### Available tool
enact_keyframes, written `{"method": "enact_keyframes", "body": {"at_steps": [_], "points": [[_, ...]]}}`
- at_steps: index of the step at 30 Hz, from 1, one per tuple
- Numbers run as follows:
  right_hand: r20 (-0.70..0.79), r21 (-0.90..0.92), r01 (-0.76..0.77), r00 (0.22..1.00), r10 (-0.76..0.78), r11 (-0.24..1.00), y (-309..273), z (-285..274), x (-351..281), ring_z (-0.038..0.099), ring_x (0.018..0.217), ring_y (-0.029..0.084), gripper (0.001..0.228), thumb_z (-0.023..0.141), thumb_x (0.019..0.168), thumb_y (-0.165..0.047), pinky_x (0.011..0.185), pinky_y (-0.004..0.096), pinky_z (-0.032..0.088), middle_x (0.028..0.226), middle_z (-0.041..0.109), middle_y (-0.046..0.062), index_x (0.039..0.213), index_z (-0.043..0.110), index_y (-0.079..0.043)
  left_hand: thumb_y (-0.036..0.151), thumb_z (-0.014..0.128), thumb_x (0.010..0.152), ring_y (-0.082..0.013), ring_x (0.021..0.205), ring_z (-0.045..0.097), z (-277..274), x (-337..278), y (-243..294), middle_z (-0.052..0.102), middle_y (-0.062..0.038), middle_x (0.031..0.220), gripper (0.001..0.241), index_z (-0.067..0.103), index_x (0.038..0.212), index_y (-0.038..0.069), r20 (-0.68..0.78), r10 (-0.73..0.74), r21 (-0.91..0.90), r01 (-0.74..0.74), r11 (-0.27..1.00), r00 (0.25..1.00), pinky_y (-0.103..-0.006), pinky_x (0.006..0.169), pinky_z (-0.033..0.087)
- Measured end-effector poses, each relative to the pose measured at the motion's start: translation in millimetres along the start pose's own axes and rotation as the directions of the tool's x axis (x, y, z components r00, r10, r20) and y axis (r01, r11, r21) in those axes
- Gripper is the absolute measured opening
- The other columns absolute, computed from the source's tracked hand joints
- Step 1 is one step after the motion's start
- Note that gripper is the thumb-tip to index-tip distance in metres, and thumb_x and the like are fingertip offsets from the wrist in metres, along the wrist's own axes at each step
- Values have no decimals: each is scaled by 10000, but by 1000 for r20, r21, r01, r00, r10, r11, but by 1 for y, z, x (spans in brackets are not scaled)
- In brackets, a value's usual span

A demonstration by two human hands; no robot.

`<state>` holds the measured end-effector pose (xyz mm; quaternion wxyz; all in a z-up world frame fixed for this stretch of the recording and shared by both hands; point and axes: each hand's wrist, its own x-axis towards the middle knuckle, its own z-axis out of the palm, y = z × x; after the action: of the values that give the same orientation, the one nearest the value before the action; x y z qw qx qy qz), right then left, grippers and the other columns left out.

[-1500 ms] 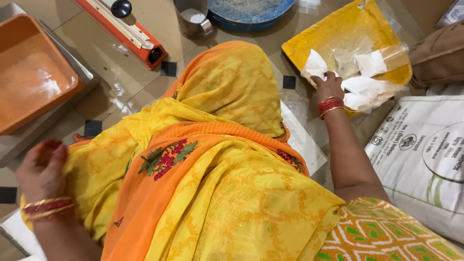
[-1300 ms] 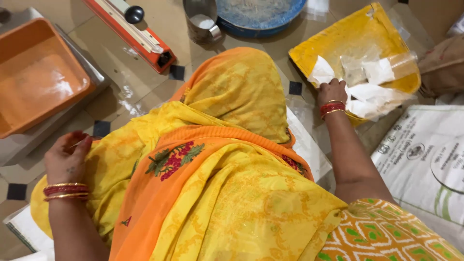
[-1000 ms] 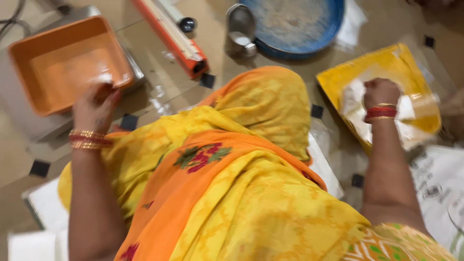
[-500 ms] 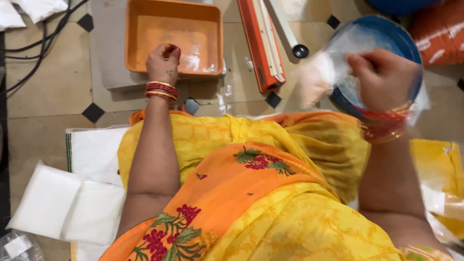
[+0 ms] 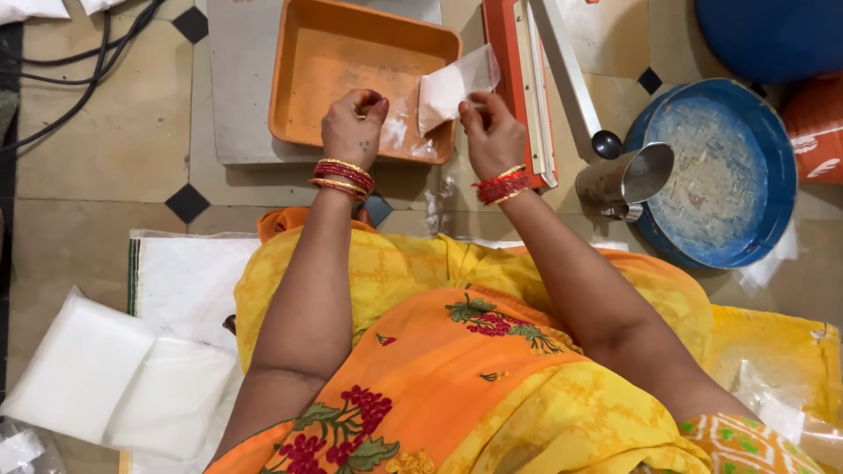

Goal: Weighing and sealing small bags of white powder using a scale and heat sealer.

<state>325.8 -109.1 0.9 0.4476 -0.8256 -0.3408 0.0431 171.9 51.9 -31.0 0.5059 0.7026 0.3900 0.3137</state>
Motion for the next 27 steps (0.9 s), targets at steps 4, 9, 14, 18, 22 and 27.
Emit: {"method": "enact_keyframes", "body": {"at_steps": [4,9,14,18,22,27], "points": [[44,76,-14,999,11,997,-7,-38,-29,706,734,105,406,697,985,-205,654,287,568,831,734,46,1352,602,-61,236,741,912,-241,836,762,1,1,-2,784,-122,900,218,760,1014,44,-2,-9,35,9,999,1000,-345,771,573],[137,-8,-65,988,65,998,21,-95,-83,681,724,97,423,716,966,-182,661,277,552,841,742,49,1355,602,-61,221,736,899,-229,847,773,4,3,-15,782,-136,905,259,729,1077,32,-63,21,15,-20,1000,998,-332,783,583],[22,-126,-103,994,106,987,73,-166,-105,719,779,174,411,719,964,-198,705,316,561,901,767,106,1348,636,-80,206,737,905,-228,830,763,3,10,-19,775,-133,893,268,726,1103,27,-126,29,25,-26,999,992,-330,770,572],[-206,-444,-255,962,179,859,130,-240,-94,740,876,300,465,756,947,-300,780,420,558,992,768,128,1366,652,-127,195,701,926,-192,738,753,0,8,-17,772,-106,801,294,689,1167,27,-143,-67,-41,62,997,987,-317,727,565],[-238,-448,-319,943,233,835,176,-286,-81,737,932,300,441,773,958,-314,823,416,563,1032,756,151,1341,683,-116,188,698,942,-190,691,728,3,9,-24,756,-110,768,322,667,1218,25,-183,-80,-31,75,997,980,-326,705,556],[-245,-305,-471,879,409,828,208,-283,-66,750,946,278,501,763,912,-332,838,405,566,1051,762,149,1339,655,-93,196,712,936,-173,689,751,7,8,-26,767,-100,851,425,586,1303,24,-152,-111,-97,97,991,982,-314,718,569]]}}
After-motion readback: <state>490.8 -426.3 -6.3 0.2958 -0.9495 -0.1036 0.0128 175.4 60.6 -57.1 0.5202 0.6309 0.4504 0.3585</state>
